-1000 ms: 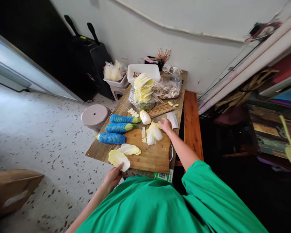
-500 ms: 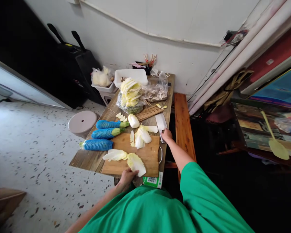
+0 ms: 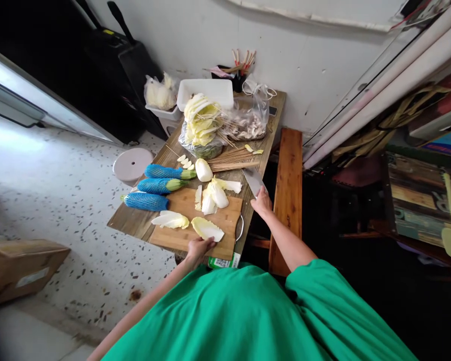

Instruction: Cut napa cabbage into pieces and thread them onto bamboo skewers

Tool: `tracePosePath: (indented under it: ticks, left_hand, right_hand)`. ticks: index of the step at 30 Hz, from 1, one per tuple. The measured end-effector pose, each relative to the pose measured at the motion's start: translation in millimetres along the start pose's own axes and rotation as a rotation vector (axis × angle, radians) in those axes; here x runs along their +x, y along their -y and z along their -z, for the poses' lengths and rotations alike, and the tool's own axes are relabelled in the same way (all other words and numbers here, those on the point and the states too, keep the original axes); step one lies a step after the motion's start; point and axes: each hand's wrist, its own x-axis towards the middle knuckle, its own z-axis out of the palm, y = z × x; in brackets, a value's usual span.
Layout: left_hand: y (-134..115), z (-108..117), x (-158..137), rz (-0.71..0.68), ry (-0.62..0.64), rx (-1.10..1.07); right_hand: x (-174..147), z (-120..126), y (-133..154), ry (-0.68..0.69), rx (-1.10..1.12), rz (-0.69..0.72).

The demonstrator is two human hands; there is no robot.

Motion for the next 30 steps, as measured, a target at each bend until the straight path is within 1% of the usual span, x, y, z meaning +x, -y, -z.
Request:
tracePosePath:
  ticks: [3, 6, 9, 12, 14, 16, 19, 21, 23, 27, 30]
  left_hand:
    - [-1.7, -2.5, 0.6, -0.024, 0.013, 0.014]
    - [-3.5, -5.2, 1.6, -0.05, 0.025, 0.036]
    - [-5.8, -6.5, 1.4, -0.052, 0.026, 0.078]
    - [-7.9, -6.3, -0.8, -0.042, 0.029, 0.124]
    - [-8.2, -5.5, -2.3, -0.039, 0.033, 0.146]
    - [-7.7, -4.4, -3.0, -0.047, 0.027, 0.161]
    - [-6.5, -2.3, -2.0, -0.068, -0.011, 0.186]
    - [-6.2, -1.0, -0.5, -0.074, -0.036, 0.201]
    - [-6.5, 0.0, 1.2, -0.075, -0.047, 0.209]
    - [-6.9, 0.9, 2.9, -0.077, -0.045, 0.204]
    - [-6.4, 1.1, 2.8, -0.077, -0.047, 0.189]
  right_hand:
    - [-28.3, 6.8, -19.7, -0.004, 0.019, 0.077]
    - [-37.9, 7.1, -25.4, -0.002, 0.027, 0.136]
    - [-27.4, 8.1, -17.1, 0.001, 0.024, 0.193]
    - [-21.5, 15.8, -3.9, -0.012, 0.016, 0.257]
    - [-31.6, 22.9, 3.7, -0.027, 0.003, 0.302]
    - [-53.4, 28.3, 10.4, -0.016, -0.017, 0.357]
    - [-96.4, 28.6, 21.6, 0.094, -0.056, 0.472]
    - [-122.0, 23.4, 30.0, 0.188, -0.089, 0.546]
    - [-140.1, 16.2, 38.1, 0.263, -0.125, 0.597]
    - [-154.4, 4.0, 50.3, 0.366, -0.177, 0.665]
    - [-156.7, -1.2, 56.8, 0.401, -0.206, 0.66]
